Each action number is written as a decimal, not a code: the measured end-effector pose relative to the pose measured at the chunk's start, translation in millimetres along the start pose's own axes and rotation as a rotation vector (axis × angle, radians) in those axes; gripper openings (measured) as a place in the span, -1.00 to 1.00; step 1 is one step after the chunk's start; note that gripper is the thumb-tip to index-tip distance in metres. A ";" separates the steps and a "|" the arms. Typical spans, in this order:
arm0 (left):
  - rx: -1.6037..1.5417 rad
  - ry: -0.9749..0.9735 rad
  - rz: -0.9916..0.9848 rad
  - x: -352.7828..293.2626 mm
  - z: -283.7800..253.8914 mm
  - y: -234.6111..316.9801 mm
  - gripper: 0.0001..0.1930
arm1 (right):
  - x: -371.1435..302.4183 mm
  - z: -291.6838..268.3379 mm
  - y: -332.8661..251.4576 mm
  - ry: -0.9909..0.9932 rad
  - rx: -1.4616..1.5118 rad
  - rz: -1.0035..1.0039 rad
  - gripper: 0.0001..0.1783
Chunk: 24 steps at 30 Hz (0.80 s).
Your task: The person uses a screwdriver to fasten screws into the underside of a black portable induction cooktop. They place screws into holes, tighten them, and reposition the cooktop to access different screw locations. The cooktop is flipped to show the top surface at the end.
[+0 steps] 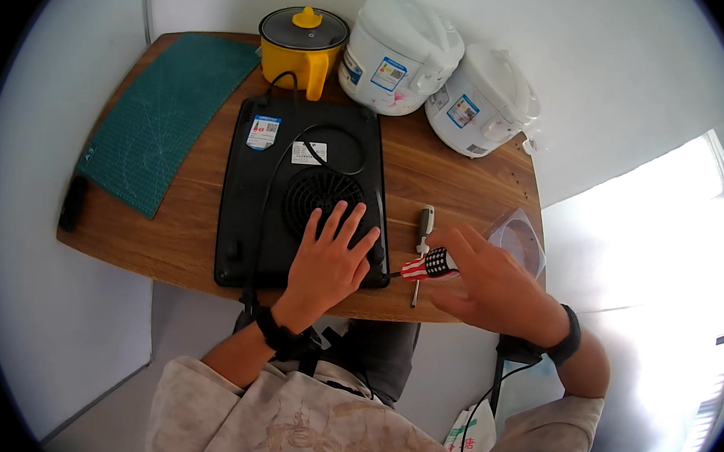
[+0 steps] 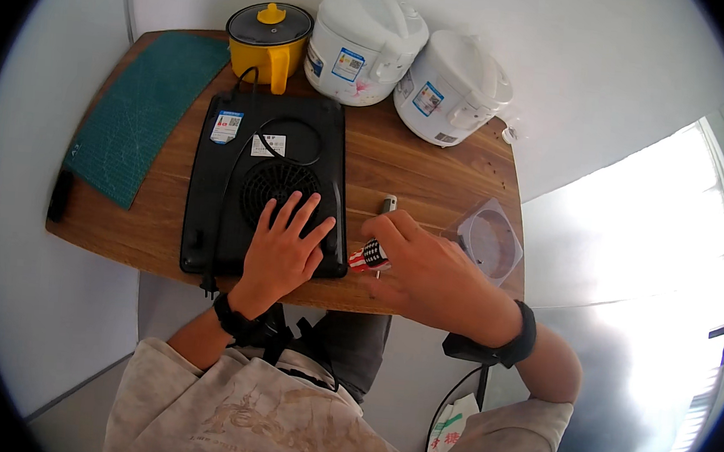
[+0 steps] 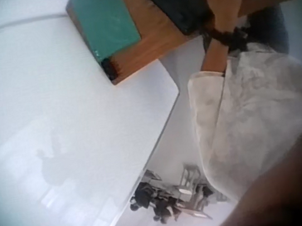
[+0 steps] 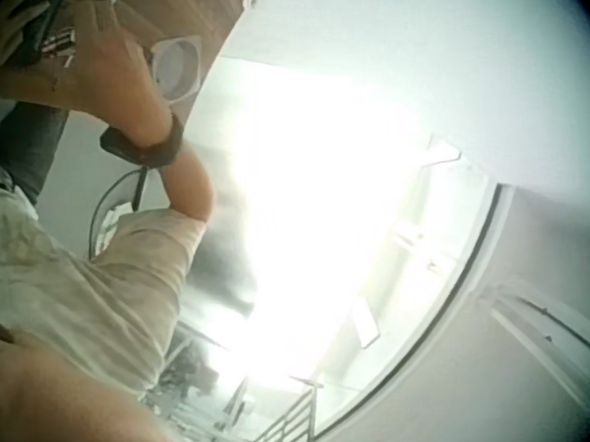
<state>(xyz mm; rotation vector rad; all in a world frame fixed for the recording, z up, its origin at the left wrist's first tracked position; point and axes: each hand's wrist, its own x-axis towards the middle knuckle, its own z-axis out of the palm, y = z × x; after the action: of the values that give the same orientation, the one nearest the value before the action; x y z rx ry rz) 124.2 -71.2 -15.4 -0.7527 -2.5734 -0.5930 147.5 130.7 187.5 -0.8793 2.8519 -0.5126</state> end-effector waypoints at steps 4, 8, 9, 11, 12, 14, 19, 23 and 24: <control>0.006 0.008 0.003 -0.1 0.4 -0.1 -0.57 | 0.9 -4.8 -5.8 -0.171 -0.255 0.214 -0.54; 0.005 0.000 0.002 0.6 0.0 0.6 -0.57 | -2.4 -2.7 3.0 -0.050 -0.051 0.097 -0.53; 0.005 0.001 0.002 0.4 0.1 0.4 -0.57 | -2.8 -2.3 3.8 -0.003 0.022 0.051 -0.53; 0.006 0.004 0.002 0.2 0.4 -0.1 -0.57 | -2.5 -3.8 0.4 -0.042 0.005 0.112 -0.54; 0.008 0.004 0.003 0.2 0.0 -0.1 -0.57 | -2.4 -4.4 -0.6 -0.061 -0.003 0.141 -0.54; 0.013 0.003 0.005 0.4 -1.2 0.1 -0.57 | -2.7 -5.2 4.6 -0.113 -0.029 0.151 -0.51; 0.002 -0.006 0.001 0.7 -1.7 0.9 -0.57 | -3.4 2.0 8.4 0.004 0.043 -0.034 -0.52; 0.023 0.009 0.014 0.8 -2.4 0.2 -0.58 | -3.3 -3.7 -1.4 -0.116 -0.128 0.133 -0.56; 0.017 0.006 0.010 1.1 -2.3 0.2 -0.58 | -3.0 -5.4 -1.2 -0.176 -0.191 0.194 -0.56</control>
<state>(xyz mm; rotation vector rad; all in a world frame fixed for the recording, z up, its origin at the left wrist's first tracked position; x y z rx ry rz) 124.1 -71.8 -13.0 -0.7566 -2.5647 -0.5682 149.4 133.0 193.0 -0.6278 2.8144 -0.1356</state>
